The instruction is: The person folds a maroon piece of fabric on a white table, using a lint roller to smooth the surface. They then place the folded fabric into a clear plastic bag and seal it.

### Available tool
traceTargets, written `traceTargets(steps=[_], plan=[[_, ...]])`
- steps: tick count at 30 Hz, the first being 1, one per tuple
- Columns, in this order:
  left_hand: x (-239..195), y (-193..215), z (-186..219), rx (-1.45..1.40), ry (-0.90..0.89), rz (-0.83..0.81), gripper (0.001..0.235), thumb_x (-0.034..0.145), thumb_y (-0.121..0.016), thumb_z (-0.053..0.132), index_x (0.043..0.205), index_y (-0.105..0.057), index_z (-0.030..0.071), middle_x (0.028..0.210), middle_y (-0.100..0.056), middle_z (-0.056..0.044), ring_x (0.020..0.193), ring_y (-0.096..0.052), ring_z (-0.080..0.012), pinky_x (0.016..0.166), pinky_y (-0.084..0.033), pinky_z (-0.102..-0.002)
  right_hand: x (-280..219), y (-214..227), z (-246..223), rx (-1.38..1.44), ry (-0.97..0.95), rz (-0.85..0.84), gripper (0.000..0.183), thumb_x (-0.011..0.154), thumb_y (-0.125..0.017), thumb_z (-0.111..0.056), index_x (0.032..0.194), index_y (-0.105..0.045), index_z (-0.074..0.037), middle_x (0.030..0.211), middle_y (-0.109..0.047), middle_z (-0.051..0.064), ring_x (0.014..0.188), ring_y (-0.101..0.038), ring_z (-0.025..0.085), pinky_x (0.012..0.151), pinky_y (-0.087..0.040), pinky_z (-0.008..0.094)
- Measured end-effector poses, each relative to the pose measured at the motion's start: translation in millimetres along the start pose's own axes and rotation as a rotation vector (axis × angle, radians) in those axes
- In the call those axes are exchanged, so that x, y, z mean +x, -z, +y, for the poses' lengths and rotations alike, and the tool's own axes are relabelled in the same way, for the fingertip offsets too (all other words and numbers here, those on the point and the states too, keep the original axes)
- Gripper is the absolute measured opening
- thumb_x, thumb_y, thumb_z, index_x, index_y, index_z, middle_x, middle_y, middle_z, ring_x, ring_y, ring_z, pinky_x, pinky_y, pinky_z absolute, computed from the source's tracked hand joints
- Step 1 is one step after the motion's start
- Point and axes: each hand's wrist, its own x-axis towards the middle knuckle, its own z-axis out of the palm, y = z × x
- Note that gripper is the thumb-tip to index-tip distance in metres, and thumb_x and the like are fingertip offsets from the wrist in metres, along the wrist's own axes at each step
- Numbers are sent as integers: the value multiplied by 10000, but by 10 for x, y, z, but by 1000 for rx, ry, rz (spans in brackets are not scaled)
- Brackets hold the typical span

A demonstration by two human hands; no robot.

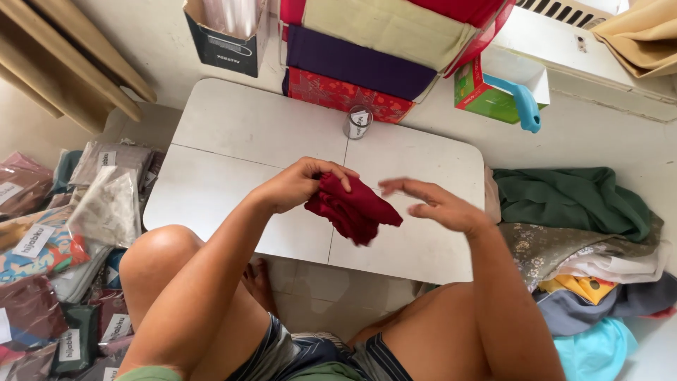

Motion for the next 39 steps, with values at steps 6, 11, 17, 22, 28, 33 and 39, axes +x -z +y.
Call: traceTargets(steps=[6,11,17,22,28,33,39], plan=[[207,-188,-275,50,124,330,519,795,-409,-153,1081,-781,68,1000,-721,-167,841,-719,-295,669,-649,-434,451,-769,29,-479,6,272,1345,490,-970,-632,1550,-305,-138,1443,-532,148,1316,-545,390,1104,-425,567],[618,-173,-771,-27,57,595,491,774,-444,-99,1116,-748,78,977,-697,-218,911,-712,-385,723,-627,-496,689,-822,358,-472,-3,445,935,728,-824,-330,1520,-378,-113,1313,-597,181,1228,-587,433,1039,-471,583],[324,-20,-83,275,-96,532,509,851,-660,292,1298,-564,70,1205,-565,-249,1106,-613,-420,905,-514,-534,797,-364,904,-388,35,422,524,865,-713,-135,1377,-604,-118,1176,-684,163,1129,-640,367,992,-489,538],[-838,191,906,842,-204,472,606,892,-474,603,1349,-561,215,1370,-650,-46,1261,-628,-238,983,-487,-389,618,-357,363,-226,-155,419,320,975,-648,-130,1268,-637,-3,1133,-656,106,1039,-582,208,854,-508,392],[-1896,2310,-802,985,-204,1238,411,788,-486,125,1089,-718,283,1182,-725,30,1002,-721,-264,777,-544,-447,572,-388,355,-420,-431,482,414,972,-645,-140,1348,-622,31,1280,-650,202,1176,-573,314,968,-434,455],[-2266,3295,-2019,1518,541,732,803,817,-576,-119,1522,-432,237,1682,-246,-147,1551,-212,-352,1228,-115,-632,665,-663,291,-171,-652,596,444,988,-619,-66,1414,-567,46,1288,-620,232,1175,-563,351,980,-463,481],[-2301,3911,-2700,1804,513,832,300,927,-612,244,1190,-754,276,1398,-647,-93,1325,-563,-294,1136,-314,-621,798,-666,262,-284,-711,570,482,966,-633,-101,1424,-537,16,1334,-589,205,1204,-540,350,976,-451,494]])
